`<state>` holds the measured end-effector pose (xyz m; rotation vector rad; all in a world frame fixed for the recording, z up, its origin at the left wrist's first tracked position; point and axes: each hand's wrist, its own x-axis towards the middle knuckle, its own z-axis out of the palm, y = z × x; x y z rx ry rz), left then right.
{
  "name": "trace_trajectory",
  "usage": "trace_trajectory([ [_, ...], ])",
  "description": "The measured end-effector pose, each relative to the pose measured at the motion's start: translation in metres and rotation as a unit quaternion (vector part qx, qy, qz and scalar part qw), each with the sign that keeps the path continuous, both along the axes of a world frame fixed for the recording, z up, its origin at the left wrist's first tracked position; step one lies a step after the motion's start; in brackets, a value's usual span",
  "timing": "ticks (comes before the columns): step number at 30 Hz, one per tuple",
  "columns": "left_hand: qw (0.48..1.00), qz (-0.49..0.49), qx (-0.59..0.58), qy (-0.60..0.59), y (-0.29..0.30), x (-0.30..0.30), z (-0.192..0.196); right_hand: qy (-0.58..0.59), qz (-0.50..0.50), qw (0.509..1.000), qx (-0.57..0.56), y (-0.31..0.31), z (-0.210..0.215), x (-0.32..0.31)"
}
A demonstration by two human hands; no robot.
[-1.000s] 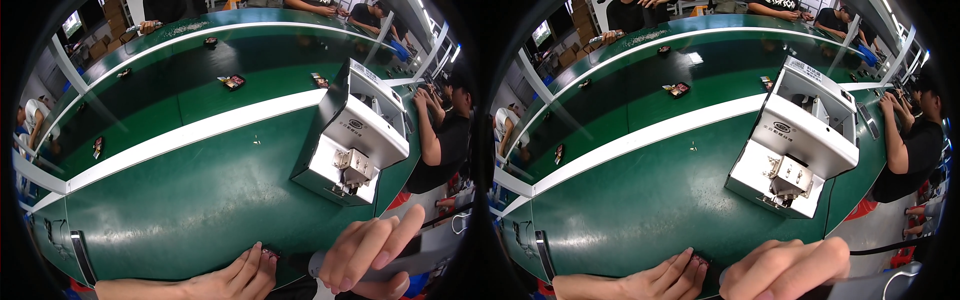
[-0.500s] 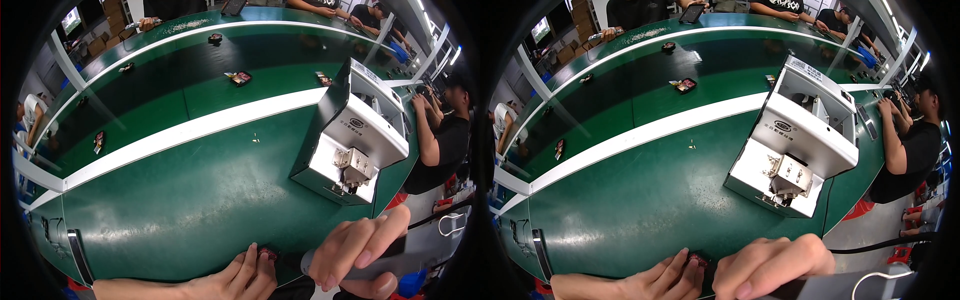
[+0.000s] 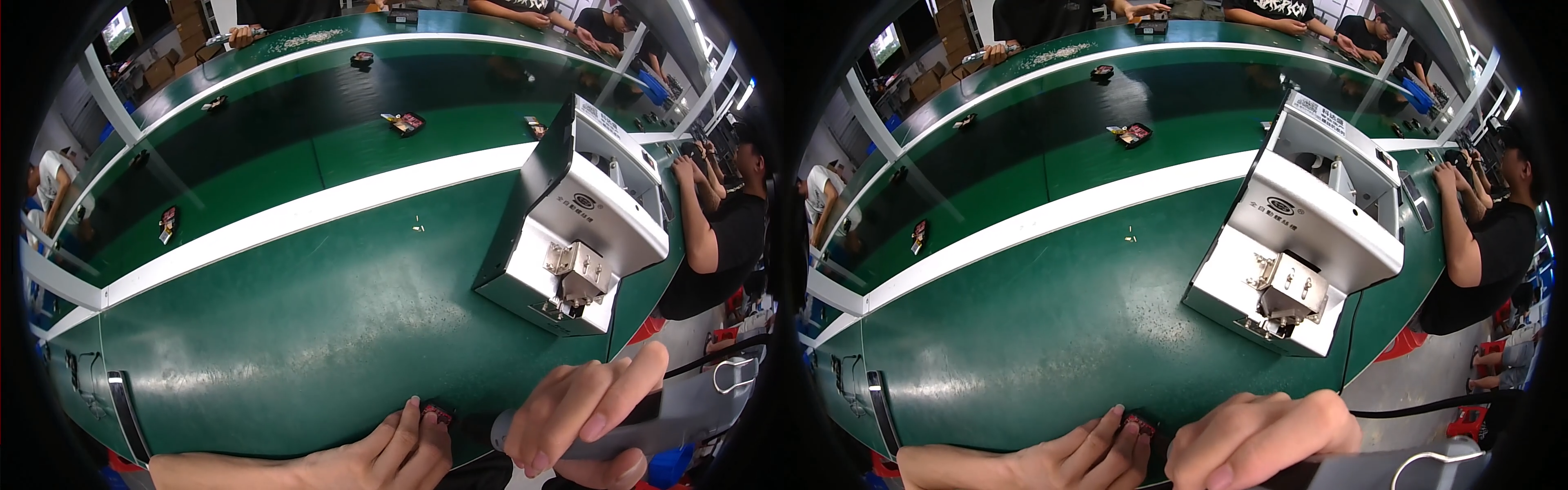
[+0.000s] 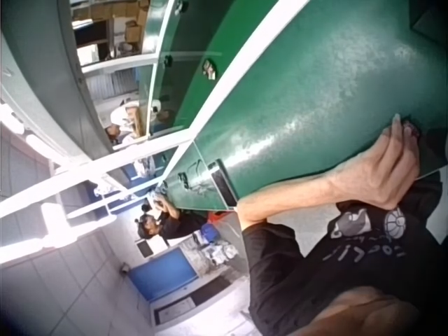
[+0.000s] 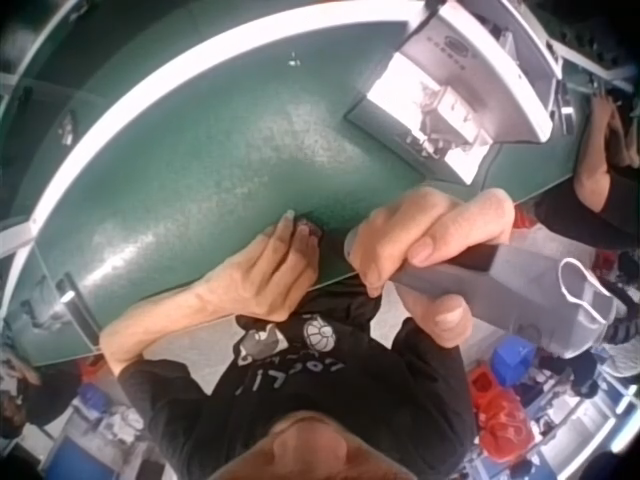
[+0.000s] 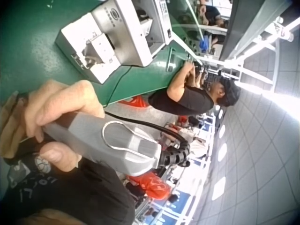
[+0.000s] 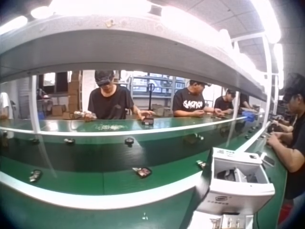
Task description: Assembling small electronic modules using an electric screwdriver on a factory production line.
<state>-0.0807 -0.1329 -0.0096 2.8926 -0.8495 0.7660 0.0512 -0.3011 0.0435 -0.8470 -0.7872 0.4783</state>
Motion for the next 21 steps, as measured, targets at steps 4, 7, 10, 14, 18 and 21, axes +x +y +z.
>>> trace_trajectory([
  [4, 1.000, 0.005, -0.011, -0.007, 0.000, 0.001, 0.000, -0.006, 0.032, 0.999, 0.016, 0.000, -0.004, 0.004],
  [7, 1.000, 0.007, -0.015, 0.001, 0.000, 0.000, 0.000, 0.021, 0.032, 0.999, 0.034, 0.006, -0.004, -0.001],
  [10, 1.000, 0.009, -0.019, 0.012, 0.002, 0.001, 0.001, 0.055, 0.019, 0.998, 0.013, 0.004, -0.004, -0.005],
  [14, 0.999, 0.013, -0.024, 0.039, 0.004, 0.001, 0.006, 0.062, 0.034, 0.997, 0.030, 0.008, -0.008, -0.004],
  [18, 0.997, 0.013, -0.059, 0.041, 0.005, -0.002, 0.007, 0.017, 0.031, 0.999, 0.031, 0.004, -0.010, -0.008],
  [21, 0.997, 0.006, -0.060, 0.041, 0.005, -0.002, 0.006, 0.074, -0.072, 0.994, 0.031, 0.000, -0.003, -0.035],
])
